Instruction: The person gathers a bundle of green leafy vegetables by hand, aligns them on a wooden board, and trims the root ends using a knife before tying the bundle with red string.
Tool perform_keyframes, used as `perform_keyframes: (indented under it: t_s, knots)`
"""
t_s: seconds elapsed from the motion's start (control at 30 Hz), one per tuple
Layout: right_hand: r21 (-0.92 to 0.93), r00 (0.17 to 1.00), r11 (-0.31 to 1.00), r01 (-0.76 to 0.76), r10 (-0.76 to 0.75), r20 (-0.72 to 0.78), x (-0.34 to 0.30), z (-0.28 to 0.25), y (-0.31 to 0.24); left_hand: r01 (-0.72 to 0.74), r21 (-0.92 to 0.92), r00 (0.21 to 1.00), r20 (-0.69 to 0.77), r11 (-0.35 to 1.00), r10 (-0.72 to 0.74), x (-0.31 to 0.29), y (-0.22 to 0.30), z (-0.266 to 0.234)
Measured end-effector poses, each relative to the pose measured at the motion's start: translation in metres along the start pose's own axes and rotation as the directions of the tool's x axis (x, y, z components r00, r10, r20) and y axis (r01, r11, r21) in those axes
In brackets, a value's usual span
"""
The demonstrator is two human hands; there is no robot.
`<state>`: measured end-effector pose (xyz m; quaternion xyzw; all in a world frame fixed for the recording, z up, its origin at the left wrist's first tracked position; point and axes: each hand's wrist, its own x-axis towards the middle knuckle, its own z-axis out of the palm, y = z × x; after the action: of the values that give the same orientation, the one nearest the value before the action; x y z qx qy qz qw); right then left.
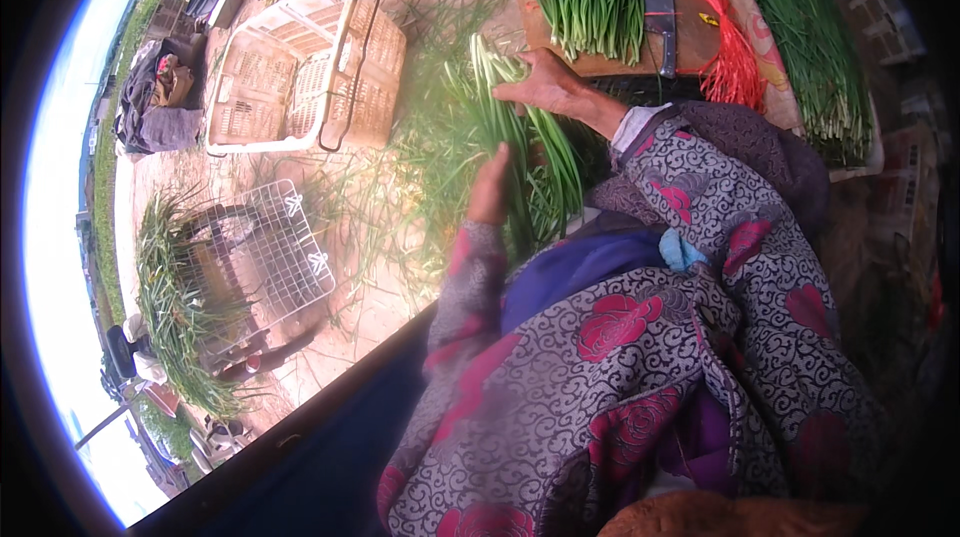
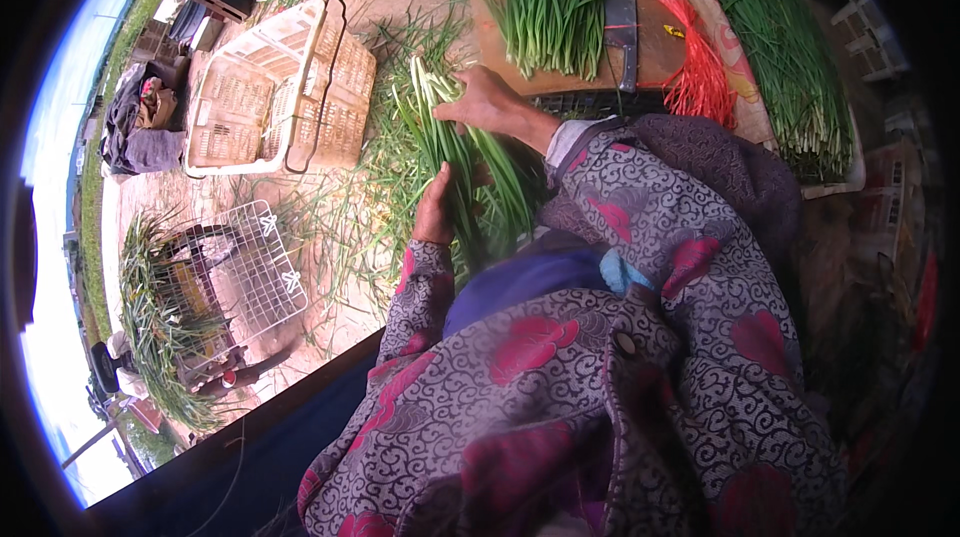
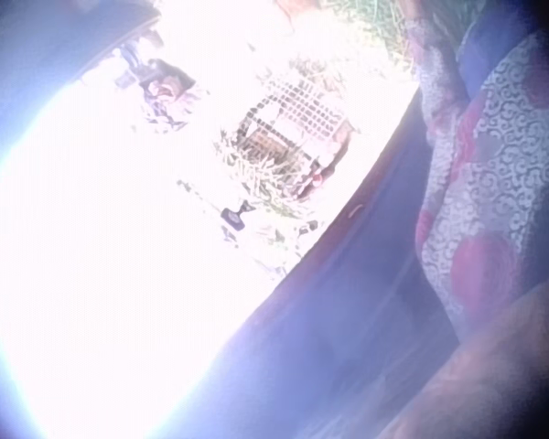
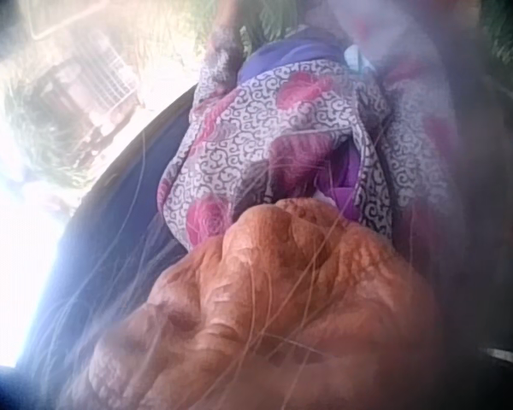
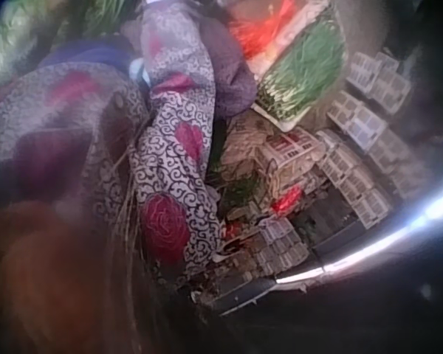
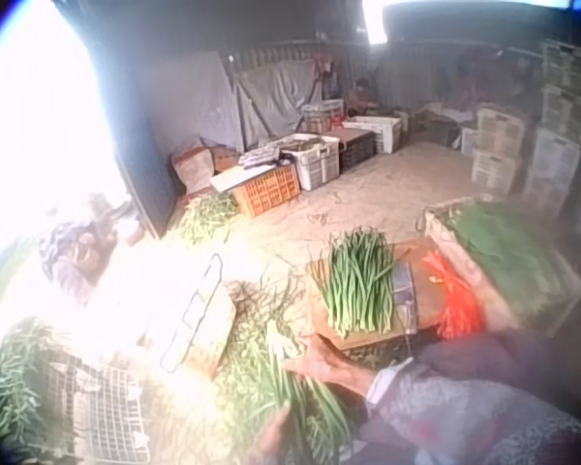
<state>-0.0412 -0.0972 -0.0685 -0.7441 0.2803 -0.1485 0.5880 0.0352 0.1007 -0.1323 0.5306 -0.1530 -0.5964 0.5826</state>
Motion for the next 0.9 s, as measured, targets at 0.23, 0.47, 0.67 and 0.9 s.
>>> perform_keyframes:
  t_s: [0.23, 0.47, 0.67, 0.9]
  knots:
    - [-0.065, 0.986, 0.987, 0.146, -0.15, -0.067, 0.003, -0.015, 0.02, -0.097, -0.125, 0.987, -0.141, 0.987, 0.079, -0.004, 0.002, -0.03]
    - [-0.641, 0.932, 0.698, -0.319, 0.11, -0.345, 0.02, -0.066, 0.108, -0.102, -0.149, 0.995, -0.023, 0.984, 0.099, -0.015, 0.014, -0.044]
    - [-0.015, 1.0, 1.0, 0.024, -0.024, -0.012, 0.008, -0.023, 0.006, 0.001, -0.143, 0.994, 0.105, 0.99, 0.015, -0.016, 0.01, -0.036]
    - [0.057, 0.984, 0.983, 0.176, -0.173, -0.053, -0.002, -0.003, -0.005, -0.097, -0.346, 0.989, -0.14, 0.933, 0.05, -0.007, -0.001, -0.024]
